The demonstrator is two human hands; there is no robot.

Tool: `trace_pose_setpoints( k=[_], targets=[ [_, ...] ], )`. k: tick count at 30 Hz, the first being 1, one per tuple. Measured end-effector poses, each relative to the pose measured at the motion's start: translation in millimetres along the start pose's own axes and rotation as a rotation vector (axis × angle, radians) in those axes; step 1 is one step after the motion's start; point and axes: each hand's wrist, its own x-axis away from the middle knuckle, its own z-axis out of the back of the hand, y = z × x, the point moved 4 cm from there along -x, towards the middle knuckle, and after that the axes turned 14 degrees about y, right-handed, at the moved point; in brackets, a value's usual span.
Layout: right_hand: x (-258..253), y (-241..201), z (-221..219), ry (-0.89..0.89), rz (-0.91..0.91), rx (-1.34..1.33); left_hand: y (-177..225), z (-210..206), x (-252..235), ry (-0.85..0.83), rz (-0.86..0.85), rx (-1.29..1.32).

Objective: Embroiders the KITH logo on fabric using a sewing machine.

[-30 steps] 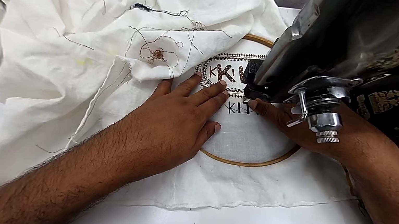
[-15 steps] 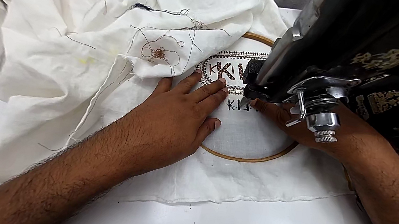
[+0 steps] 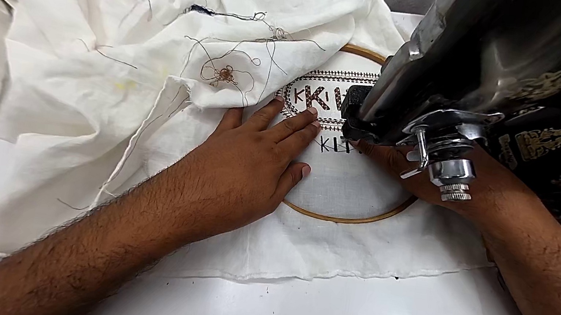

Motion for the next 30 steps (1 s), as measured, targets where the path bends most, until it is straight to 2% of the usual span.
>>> trace_pose_setpoints(
  k=[11,12,14,15,18,22,23,24,25,26,27,28,29,30],
  targets=[
    [1.0,-0.5,-0.2,0.01,0.006,0.018,0.0,-1.1,0.0,0.006,0.007,-0.007],
    [2.3,4.0,-5.5,0.034,0.034,0.029,0.1,-1.3,0.0,0.011,0.006,-0.01],
    [9.0,37.2,-49.4,0.281,0.133,0.048,0.2,-2.5,0.1,0.015,0.005,-0.015],
    [9.9,53.0,-67.8,0.328,0.164,0.063,0.4,-3.0,0.0,0.016,0.001,-0.019],
    [7.5,64.1,-74.9,0.25,0.153,0.095,1.2,-4.0,0.1,0.033,-0.008,-0.019],
    [4.2,50.8,-60.4,0.275,0.113,0.089,1.8,-4.3,-0.3,0.023,-0.004,-0.019],
    [2.6,42.2,-46.5,0.155,0.077,0.098,1.6,-3.9,-0.4,0.023,-0.004,-0.016],
    [-1.9,31.1,-25.6,-0.125,0.026,0.128,1.3,-3.1,-0.9,0.022,-0.006,-0.013],
    [5.4,36.5,-41.7,0.229,0.106,0.1,0.5,-2.1,-1.4,0.027,-0.009,-0.008],
    [7.9,36.8,-48.5,0.434,0.152,0.061,-0.3,-0.7,-2.0,0.039,-0.01,0.0],
    [8.4,26.6,-34.5,0.368,0.119,0.033,-0.9,1.4,-2.4,0.052,-0.008,0.002],
    [5.3,9.5,-6.9,0.126,0.025,0.004,-1.1,4.1,-2.5,0.055,-0.002,-0.004],
    [1.4,-0.8,7.7,0.007,-0.053,-0.019,-1.4,6.2,-2.3,0.044,0.013,-0.009],
    [-0.4,-5.4,12.7,-0.026,-0.099,-0.041,-1.8,7.0,-1.3,0.027,0.028,-0.009]
  ],
)
